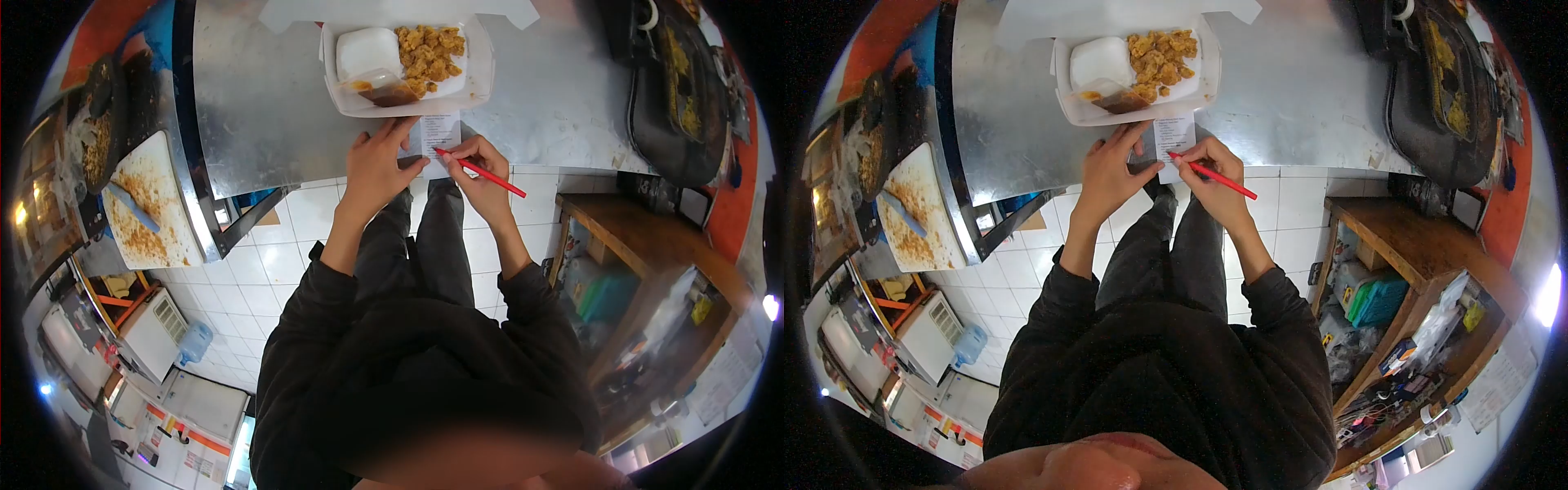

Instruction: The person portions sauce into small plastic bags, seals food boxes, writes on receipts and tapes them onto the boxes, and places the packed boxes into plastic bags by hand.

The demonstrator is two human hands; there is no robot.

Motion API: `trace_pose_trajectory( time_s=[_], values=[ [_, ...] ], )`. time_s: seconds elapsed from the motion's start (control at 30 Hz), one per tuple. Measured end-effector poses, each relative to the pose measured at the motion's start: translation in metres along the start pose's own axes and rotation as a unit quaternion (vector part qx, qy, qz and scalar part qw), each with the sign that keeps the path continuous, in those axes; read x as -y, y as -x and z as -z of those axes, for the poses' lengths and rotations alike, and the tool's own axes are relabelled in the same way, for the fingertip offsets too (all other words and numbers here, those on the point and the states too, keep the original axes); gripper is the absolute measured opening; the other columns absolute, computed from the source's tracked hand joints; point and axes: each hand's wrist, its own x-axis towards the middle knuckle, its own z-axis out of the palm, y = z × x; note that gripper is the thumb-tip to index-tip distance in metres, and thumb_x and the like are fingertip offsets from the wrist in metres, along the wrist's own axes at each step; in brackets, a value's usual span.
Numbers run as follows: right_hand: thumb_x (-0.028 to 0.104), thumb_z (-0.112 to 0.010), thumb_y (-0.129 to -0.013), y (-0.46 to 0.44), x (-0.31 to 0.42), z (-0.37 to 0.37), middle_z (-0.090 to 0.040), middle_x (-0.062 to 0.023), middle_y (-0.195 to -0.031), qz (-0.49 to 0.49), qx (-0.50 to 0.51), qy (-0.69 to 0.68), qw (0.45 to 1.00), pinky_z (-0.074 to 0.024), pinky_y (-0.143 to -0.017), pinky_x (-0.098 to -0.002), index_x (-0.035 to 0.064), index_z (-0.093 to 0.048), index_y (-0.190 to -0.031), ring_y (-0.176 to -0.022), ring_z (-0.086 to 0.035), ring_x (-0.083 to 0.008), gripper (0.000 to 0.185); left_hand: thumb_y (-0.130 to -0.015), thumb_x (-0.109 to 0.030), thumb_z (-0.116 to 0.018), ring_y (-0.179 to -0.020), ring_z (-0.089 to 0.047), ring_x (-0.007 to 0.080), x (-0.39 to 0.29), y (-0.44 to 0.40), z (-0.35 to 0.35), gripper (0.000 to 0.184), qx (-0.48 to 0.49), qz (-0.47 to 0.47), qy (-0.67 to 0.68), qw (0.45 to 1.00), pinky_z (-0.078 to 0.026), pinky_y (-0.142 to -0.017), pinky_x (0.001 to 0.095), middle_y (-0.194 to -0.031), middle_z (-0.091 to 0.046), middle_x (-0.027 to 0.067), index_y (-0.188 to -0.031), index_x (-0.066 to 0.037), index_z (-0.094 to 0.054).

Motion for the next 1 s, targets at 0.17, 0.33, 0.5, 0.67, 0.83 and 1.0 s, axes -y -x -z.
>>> trace_pose_trajectory(
  time_s=[0.17, 0.33, 0.5, 0.67, 0.83, 1.0],
  values=[
    [-0.002, -0.068, -0.079, -0.003, 0.005, 0.0, -0.061, -0.0058, -0.079, 0.002, 0.012, 0.032, 0.999, -0.0465, -0.064, -0.0218, 0.0002, -0.056, -0.078, -0.071, -0.057, -0.0084, 0.011, -0.069, -0.03, -0.074, -0.076, -0.057, 0.0218, 0.002, 0.0, -0.002, 0.065, -0.006, -0.003, -0.003, 1.0, -0.04, -0.069, 0.0347, -0.085, -0.055, 0.0037, -0.127, -0.012, -0.052],
    [-0.002, -0.067, -0.079, 0.002, -0.001, 0.002, -0.06, -0.0065, -0.08, 0.016, 0.002, 0.033, 0.999, -0.0466, -0.065, -0.0223, -0.0002, -0.057, -0.078, -0.073, -0.058, -0.0097, 0.011, -0.068, -0.03, -0.074, -0.077, -0.057, 0.0225, -0.001, 0.0, 0.001, 0.065, 0.0, 0.004, -0.005, 1.0, -0.041, -0.07, 0.0351, -0.086, -0.055, 0.0037, -0.127, -0.012, -0.052],
    [-0.003, -0.067, -0.078, 0.004, -0.001, 0.003, -0.06, -0.0065, -0.08, 0.02, 0.011, 0.017, 1.0, -0.0469, -0.065, -0.023, -0.0001, -0.056, -0.077, -0.074, -0.059, -0.0103, 0.012, -0.066, -0.029, -0.075, -0.083, -0.057, 0.0223, -0.001, 0.0, 0.006, 0.072, 0.044, 0.006, -0.004, 0.999, -0.041, -0.074, 0.0357, -0.089, -0.054, 0.0036, -0.131, -0.013, -0.049],
    [-0.002, -0.067, -0.078, 0.004, 0.0, 0.002, -0.06, -0.0068, -0.079, 0.009, 0.01, 0.03, 0.999, -0.0468, -0.064, -0.0233, -0.0004, -0.055, -0.076, -0.074, -0.059, -0.0107, 0.013, -0.064, -0.028, -0.076, -0.085, -0.056, 0.0219, -0.001, -0.001, 0.008, 0.077, 0.066, 0.009, -0.006, 0.998, -0.041, -0.076, 0.0357, -0.091, -0.054, 0.0035, -0.134, -0.015, -0.046],
    [-0.003, -0.067, -0.077, 0.003, 0.001, 0.004, -0.059, -0.0067, -0.076, 0.021, 0.019, 0.046, 0.999, -0.0464, -0.063, -0.0238, -0.0003, -0.055, -0.074, -0.074, -0.058, -0.0115, 0.013, -0.064, -0.029, -0.076, -0.085, -0.056, 0.0225, -0.002, -0.001, 0.009, 0.078, 0.069, 0.016, -0.007, 0.997, -0.041, -0.077, 0.0353, -0.091, -0.053, 0.0036, -0.135, -0.016, -0.045],
    [-0.003, -0.067, -0.078, 0.001, -0.001, 0.015, -0.058, -0.0061, -0.076, 0.034, 0.065, 0.08, 0.994, -0.0464, -0.063, -0.0233, 0.0004, -0.056, -0.075, -0.073, -0.058, -0.0114, 0.012, -0.065, -0.029, -0.076, -0.084, -0.057, 0.0224, 0.001, 0.001, 0.006, 0.077, 0.051, 0.005, -0.009, 0.999, -0.041, -0.078, 0.0353, -0.09, -0.053, 0.0033, -0.134, -0.016, -0.046]
  ],
)
